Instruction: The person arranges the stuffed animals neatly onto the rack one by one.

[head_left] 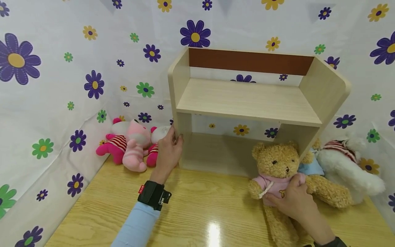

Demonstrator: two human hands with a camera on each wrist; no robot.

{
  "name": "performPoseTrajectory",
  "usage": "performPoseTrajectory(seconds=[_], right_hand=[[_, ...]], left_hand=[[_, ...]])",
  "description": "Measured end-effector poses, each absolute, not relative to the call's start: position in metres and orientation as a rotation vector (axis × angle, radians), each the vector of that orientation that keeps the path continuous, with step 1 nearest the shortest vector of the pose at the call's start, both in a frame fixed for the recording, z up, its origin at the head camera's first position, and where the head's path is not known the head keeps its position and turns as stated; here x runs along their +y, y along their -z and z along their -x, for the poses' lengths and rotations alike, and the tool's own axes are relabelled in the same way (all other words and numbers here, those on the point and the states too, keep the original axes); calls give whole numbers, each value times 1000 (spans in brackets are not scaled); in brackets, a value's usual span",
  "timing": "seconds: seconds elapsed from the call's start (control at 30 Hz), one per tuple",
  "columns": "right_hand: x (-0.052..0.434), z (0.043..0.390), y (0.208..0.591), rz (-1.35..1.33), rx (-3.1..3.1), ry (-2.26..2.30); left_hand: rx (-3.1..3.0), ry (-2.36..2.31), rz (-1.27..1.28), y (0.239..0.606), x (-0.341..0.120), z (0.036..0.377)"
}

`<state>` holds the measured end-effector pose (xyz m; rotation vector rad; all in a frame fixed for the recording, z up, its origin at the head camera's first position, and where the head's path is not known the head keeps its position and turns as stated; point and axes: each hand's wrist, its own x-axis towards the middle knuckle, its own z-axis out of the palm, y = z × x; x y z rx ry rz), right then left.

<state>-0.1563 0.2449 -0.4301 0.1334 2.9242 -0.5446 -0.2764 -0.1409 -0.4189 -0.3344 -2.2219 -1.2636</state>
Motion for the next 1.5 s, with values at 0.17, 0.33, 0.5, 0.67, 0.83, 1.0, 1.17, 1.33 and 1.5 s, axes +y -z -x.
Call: performPoseTrajectory(seconds=[0.17,0.33,0.5,0.67,0.83,1.0,1.17,1.33,1.5], right_hand=[[244,159,435,-120,2936,563],[243,160,440,-127,2954,584],[243,159,442,-170,2973,587],[244,159,442,-237,2984,641],[240,159,443,-258,2983,705],[223,156,447,-232,3107,838],[202,161,447,-191,3223,991],[177,181,448,-127,3292,1231],[158,201,450,-69,3267,1440]], left_hand=[[-2218,1266,348,418,-141,276],[-2212,1243,348,416,-141,275],[-2216,1220,360,416,-140,274],[-2240,1177,369,418,-141,274],[-2223,1105,358,421,-140,275],[-2210,1051,354,422,-141,276],[-2218,1062,366,425,-141,276],[-2202,1034,343,423,-144,278],[-2236,1029,341,424,-142,277]])
